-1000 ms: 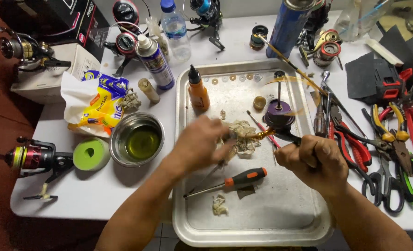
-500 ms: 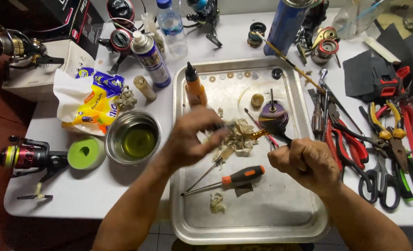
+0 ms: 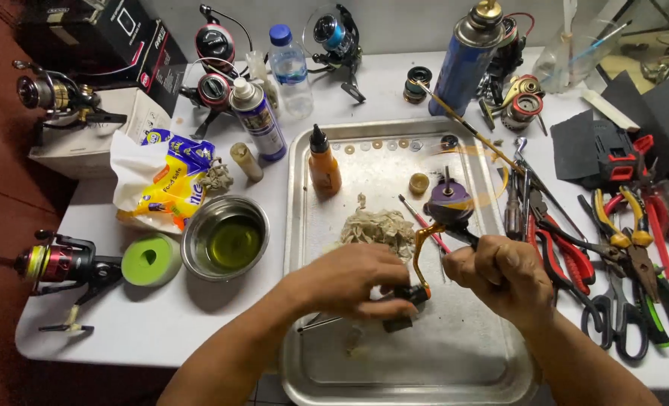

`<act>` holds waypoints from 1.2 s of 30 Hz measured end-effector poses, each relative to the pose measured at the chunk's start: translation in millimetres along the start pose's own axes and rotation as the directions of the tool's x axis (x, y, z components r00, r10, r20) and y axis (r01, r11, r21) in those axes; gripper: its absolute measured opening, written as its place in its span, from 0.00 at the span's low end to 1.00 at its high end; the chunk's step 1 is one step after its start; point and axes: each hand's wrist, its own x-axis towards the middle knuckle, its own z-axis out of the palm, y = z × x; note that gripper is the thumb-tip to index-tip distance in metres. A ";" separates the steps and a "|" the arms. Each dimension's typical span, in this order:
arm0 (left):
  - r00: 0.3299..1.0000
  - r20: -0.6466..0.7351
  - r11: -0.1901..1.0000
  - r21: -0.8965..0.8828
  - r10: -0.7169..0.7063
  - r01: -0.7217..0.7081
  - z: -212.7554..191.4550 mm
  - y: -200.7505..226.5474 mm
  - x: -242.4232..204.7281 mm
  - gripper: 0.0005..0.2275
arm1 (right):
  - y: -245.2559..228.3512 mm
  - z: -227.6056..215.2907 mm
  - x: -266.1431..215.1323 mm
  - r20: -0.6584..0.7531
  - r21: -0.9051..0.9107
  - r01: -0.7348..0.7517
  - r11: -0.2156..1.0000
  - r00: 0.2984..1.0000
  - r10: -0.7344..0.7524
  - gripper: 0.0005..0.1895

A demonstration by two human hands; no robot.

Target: Finalizing the assembly of a fishing reel by attaching the rotor and tightening the securing nut with a wrench.

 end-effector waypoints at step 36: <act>0.799 -0.572 0.851 0.314 -0.184 0.421 -48.8 -15.0 -0.6 0.08 | -15.8 11.6 8.2 0.029 0.056 -0.116 0.992 0.993 0.114 0.21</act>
